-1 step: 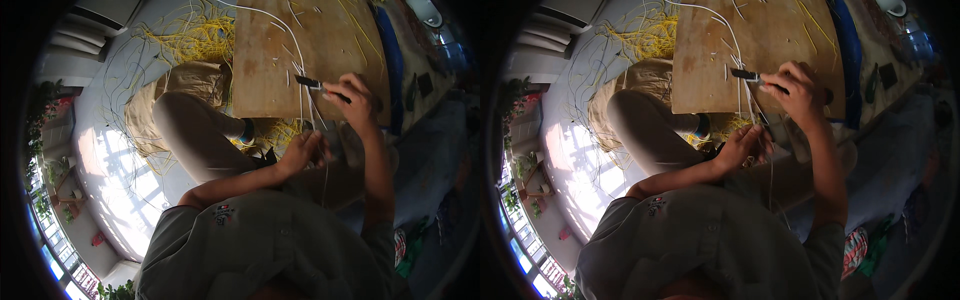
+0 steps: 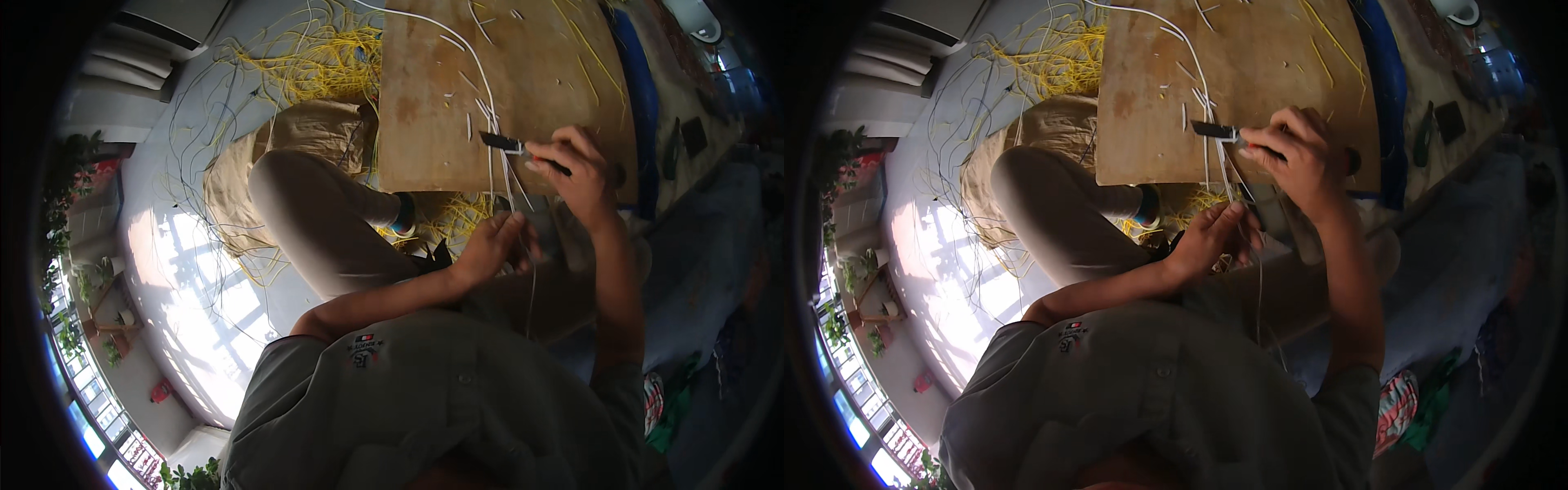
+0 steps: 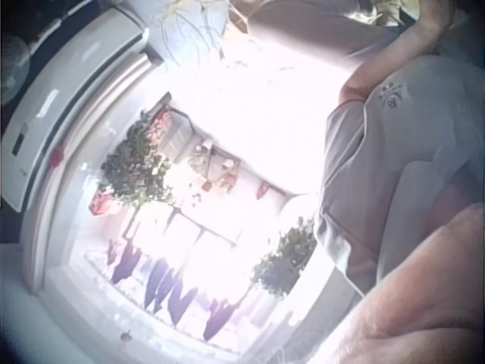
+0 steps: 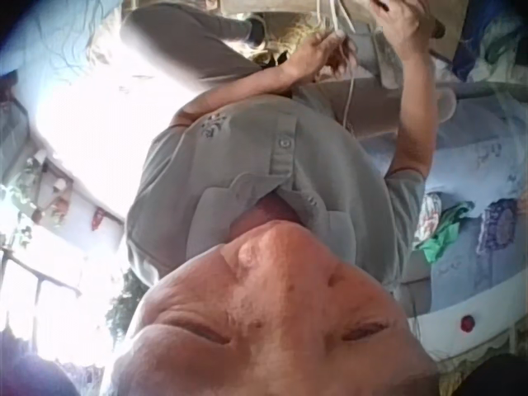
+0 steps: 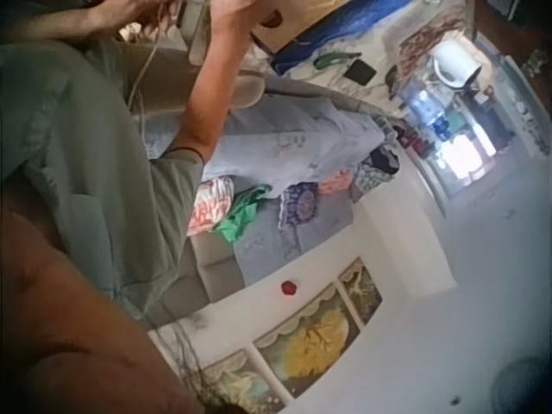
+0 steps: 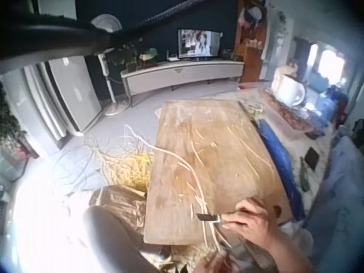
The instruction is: The person sits on the floor and strips the outer insulation from white electrical wires using a utility knife. They hold the wire against a wooden board and carefully scrape away the coating to expose the inner conductors.
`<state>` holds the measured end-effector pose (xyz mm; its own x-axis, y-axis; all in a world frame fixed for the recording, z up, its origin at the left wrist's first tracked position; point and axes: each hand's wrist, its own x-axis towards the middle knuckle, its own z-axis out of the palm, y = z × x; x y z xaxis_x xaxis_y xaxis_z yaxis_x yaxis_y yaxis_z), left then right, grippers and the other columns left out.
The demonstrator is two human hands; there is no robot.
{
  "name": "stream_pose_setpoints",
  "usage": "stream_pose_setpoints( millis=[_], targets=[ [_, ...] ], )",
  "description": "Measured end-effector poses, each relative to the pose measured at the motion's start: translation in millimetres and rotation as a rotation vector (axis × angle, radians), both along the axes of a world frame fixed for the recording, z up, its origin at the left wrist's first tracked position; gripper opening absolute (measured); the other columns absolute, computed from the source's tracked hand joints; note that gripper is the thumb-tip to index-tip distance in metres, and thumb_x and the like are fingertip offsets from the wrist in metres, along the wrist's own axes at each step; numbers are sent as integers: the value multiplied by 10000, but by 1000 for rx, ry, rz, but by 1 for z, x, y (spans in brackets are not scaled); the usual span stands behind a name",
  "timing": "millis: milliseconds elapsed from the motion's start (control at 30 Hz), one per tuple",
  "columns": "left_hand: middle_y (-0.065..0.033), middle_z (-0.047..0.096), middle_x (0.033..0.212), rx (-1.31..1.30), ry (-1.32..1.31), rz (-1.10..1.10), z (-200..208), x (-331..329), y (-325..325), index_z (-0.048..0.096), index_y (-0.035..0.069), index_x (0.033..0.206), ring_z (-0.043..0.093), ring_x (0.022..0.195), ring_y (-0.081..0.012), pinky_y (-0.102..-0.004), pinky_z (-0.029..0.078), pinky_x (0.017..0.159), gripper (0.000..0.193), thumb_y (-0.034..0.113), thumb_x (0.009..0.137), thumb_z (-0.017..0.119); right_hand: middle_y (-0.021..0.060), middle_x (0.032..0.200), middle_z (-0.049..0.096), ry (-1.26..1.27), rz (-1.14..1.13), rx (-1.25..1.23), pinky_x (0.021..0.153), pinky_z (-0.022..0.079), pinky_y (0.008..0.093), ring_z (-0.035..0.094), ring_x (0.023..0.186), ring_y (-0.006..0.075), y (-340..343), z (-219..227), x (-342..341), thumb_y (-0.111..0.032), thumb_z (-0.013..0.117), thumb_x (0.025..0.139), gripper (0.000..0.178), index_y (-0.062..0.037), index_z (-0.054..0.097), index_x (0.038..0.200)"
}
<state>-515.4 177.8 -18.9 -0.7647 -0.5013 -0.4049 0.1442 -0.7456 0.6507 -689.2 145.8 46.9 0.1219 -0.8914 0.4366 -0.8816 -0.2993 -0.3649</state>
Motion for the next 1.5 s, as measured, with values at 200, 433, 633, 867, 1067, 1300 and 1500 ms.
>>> stream_pose_setpoints(
  millis=[200, 433, 633, 867, 1067, 1300, 1500],
  targets=[
    [-91, 605, 715, -51, -17, 10, 1, 0, 3, 474, 50, 1003, 543, 515, -134, -243, 453, 495, 286, 317, 969, 377, -6, 754, 507, -6, -63, -24, 637, 442, 321, 520, 734, 186, 3, -13, 9, -213, 721, 674, 201, -167, 683, 866],
    [-87, 601, 696, -69, -82, -24, 16, 3, 0, 454, 53, 999, 521, 463, -112, -213, 397, 415, 283, 323, 969, 374, -5, 751, 512, -19, -16, 41, 655, 441, 312, 521, 737, 181, -16, -17, 6, -222, 711, 687, 170, -157, 686, 842],
    [-66, 565, 632, -136, -72, 33, 14, 4, -12, 497, 32, 865, 499, 432, -105, -216, 365, 376, 363, 333, 980, 330, -5, 746, 512, -38, 3, 73, 660, 440, 314, 521, 733, 182, -15, -15, 5, -222, 707, 691, 157, -145, 685, 826],
    [-54, 535, 584, -156, -116, 27, 9, 1, -11, 499, 39, 822, 474, 404, -105, -225, 358, 382, 375, 329, 982, 323, -7, 744, 511, -29, -33, 41, 659, 439, 312, 520, 729, 182, -18, -16, 8, -222, 707, 691, 154, -146, 683, 823],
    [-42, 517, 564, -126, -136, -9, 11, 0, -12, 493, 54, 809, 463, 402, -99, -221, 352, 385, 356, 319, 982, 330, -12, 751, 509, 36, -52, -41, 658, 444, 314, 512, 730, 185, -44, -23, 6, -228, 711, 688, 147, -157, 683, 814],
    [-29, 503, 545, -52, -105, -10, 9, 0, -12, 502, 66, 803, 451, 397, -89, -220, 332, 369, 345, 313, 980, 338, -24, 766, 512, 93, 7, -102, 671, 453, 324, 517, 743, 184, -95, -29, -4, -237, 716, 688, 143, -163, 671, 801],
    [-21, 505, 573, -66, -152, -110, 1, -2, 0, 509, 81, 804, 460, 474, -79, -224, 366, 447, 326, 331, 969, 379, -16, 791, 541, 69, 33, -172, 684, 455, 326, 549, 788, 192, -164, -38, -7, -275, 680, 732, 127, -176, 666, 810]
  ],
)
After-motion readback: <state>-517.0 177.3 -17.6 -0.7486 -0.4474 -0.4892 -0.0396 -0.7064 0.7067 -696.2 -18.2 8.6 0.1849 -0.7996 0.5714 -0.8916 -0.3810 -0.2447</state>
